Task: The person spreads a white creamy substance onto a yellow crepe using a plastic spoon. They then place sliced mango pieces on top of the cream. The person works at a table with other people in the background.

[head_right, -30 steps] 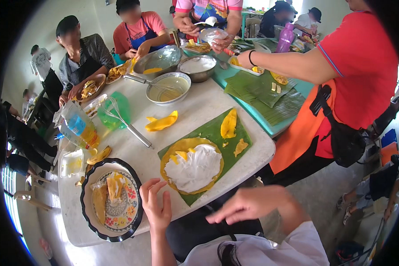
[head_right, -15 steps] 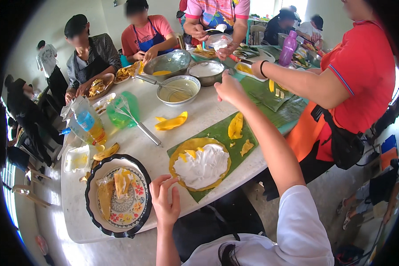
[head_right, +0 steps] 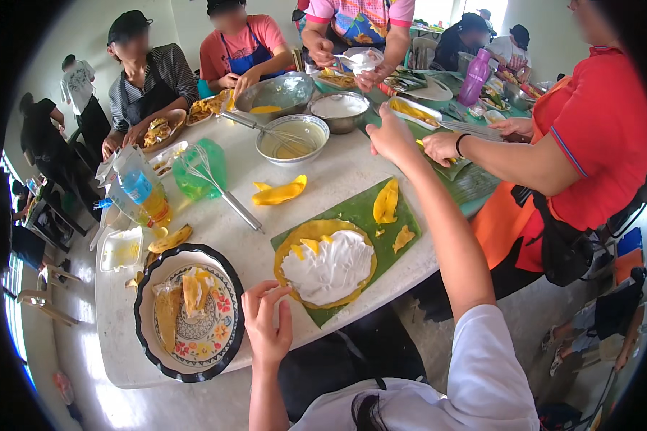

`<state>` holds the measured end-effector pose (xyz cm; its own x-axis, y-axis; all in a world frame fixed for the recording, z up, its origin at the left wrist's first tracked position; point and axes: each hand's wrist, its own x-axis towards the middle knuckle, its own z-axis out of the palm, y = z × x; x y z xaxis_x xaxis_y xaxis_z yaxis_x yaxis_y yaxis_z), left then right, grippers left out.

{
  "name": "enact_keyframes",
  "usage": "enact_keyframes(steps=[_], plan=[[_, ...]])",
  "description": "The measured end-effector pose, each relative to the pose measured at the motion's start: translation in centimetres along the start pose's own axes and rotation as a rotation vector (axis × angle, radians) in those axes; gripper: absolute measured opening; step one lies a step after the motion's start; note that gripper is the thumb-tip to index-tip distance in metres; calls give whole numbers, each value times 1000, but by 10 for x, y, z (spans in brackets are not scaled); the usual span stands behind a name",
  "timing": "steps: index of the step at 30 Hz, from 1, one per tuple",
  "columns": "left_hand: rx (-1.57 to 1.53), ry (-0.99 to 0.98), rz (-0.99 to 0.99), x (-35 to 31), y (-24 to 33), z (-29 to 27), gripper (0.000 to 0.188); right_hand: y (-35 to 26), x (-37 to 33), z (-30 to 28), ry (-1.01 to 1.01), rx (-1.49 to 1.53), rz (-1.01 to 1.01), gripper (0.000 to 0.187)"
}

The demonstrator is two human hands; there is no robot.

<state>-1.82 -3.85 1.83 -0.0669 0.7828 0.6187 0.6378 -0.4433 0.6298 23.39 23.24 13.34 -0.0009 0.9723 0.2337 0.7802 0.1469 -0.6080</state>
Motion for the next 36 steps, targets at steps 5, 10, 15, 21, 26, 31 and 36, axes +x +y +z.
enact_keyframes(steps=[5,10,15,21,26,31,36], plan=[[31,16,4,-1,-2,-1,27,-21,-60,1,-176,159,-119,64],[44,3,-4,0,-1,0,27,-13,-135,-2,-316,361,-187,18],[34,-17,-19,0,0,2,26,41,-205,11,3,559,-336,13],[78,-41,-28,2,2,2,24,84,-230,25,307,801,-188,18],[91,-35,-28,2,0,5,23,92,-212,33,610,715,-142,25],[109,-41,-55,2,1,5,24,100,-212,61,712,654,-102,23],[115,-59,-51,4,1,5,24,110,-213,65,769,545,-190,21]])
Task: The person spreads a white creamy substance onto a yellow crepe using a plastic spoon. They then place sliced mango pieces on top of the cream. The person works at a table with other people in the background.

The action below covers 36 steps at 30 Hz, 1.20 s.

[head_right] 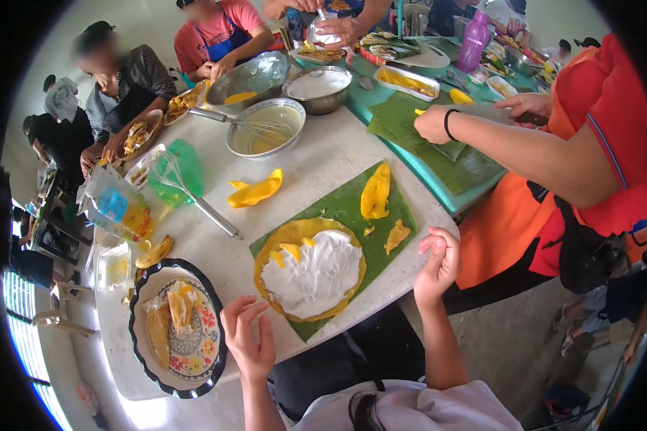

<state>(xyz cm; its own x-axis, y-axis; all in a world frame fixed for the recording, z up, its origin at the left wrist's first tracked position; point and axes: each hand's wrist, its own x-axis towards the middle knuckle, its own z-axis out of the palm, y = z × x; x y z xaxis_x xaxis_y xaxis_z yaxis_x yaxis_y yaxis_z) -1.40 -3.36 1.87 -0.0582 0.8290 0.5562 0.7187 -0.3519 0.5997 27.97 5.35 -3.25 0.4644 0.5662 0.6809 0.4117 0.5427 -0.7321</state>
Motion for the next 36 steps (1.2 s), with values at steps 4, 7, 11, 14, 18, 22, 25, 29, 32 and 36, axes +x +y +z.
enact_keyframes(steps=[4,7,11,14,18,22,25,29,32,36], plan=[[-4,0,0,0,0,0,24,-2,2,2,2,-22,-8,21],[1,1,-1,1,1,0,24,-2,4,3,-19,17,-21,17],[-24,-1,-15,0,0,2,27,-1,6,1,-62,-40,-45,14],[-17,2,-7,0,0,1,25,-5,9,3,1,-67,-53,14],[-13,2,4,1,0,-1,26,-13,18,1,6,-105,-68,10],[-27,1,10,0,-1,1,27,-15,29,6,23,-96,-33,10],[-17,6,14,1,1,-1,27,-13,26,11,21,-56,-24,11],[-4,13,19,2,1,0,27,-12,25,9,21,-61,-8,12],[-13,17,18,2,2,0,27,-12,25,9,-7,-49,4,13],[-7,9,18,1,0,0,28,-11,26,8,-16,-46,-6,13]])
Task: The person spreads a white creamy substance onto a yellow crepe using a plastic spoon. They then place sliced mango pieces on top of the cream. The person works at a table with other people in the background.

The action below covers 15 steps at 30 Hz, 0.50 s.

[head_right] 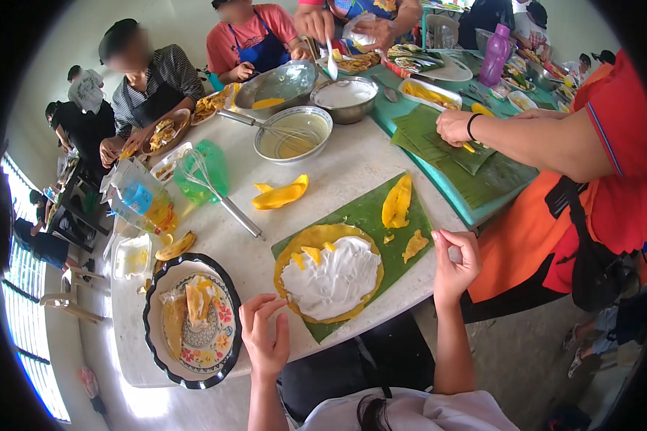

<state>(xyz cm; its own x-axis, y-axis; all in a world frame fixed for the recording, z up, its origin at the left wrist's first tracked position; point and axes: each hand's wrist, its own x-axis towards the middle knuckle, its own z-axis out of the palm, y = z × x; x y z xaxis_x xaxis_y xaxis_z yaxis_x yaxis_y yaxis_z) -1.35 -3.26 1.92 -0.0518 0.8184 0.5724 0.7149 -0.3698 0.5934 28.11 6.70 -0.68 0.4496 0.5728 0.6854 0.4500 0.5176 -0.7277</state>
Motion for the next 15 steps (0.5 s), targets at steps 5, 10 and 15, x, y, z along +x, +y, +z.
enact_keyframes(steps=[5,10,15], plan=[[-10,12,2,1,2,-1,29,6,-1,1,-6,-4,-18,9],[-16,-5,-10,-2,-1,0,30,3,-1,-3,-32,-27,36,5],[-6,0,-10,-2,-1,-1,30,0,-1,-2,-38,4,128,10]])
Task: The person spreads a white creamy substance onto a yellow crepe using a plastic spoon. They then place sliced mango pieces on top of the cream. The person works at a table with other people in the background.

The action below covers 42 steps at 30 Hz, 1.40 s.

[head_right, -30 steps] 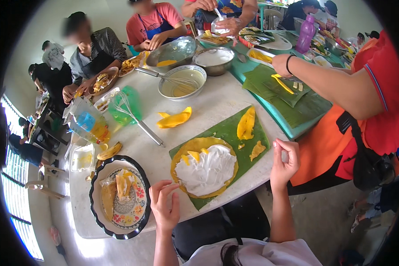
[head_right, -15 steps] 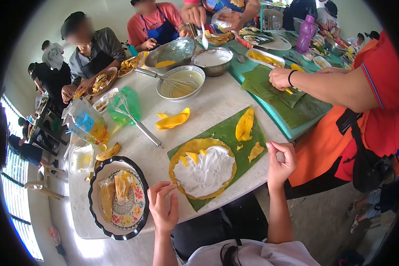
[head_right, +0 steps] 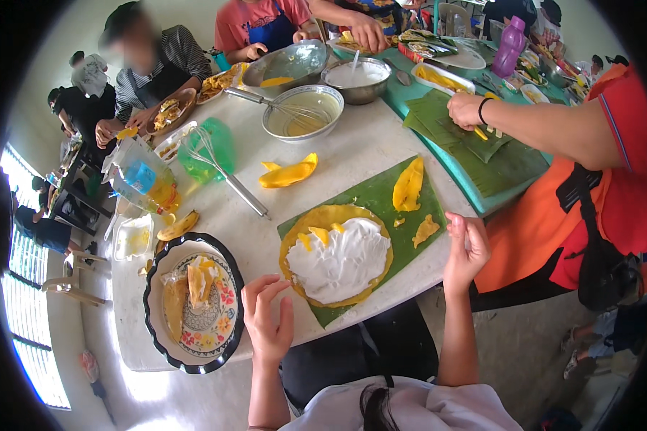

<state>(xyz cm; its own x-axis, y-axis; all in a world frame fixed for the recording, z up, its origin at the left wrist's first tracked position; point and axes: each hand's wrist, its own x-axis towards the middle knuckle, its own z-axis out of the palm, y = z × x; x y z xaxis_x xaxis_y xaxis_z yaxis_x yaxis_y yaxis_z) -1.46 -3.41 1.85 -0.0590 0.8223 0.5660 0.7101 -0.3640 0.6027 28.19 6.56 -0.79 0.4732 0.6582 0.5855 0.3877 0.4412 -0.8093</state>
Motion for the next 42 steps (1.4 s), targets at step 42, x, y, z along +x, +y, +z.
enact_keyframes(steps=[42], plan=[[-32,44,2,-4,0,-2,30,-3,5,2,-72,-12,-53,10]])
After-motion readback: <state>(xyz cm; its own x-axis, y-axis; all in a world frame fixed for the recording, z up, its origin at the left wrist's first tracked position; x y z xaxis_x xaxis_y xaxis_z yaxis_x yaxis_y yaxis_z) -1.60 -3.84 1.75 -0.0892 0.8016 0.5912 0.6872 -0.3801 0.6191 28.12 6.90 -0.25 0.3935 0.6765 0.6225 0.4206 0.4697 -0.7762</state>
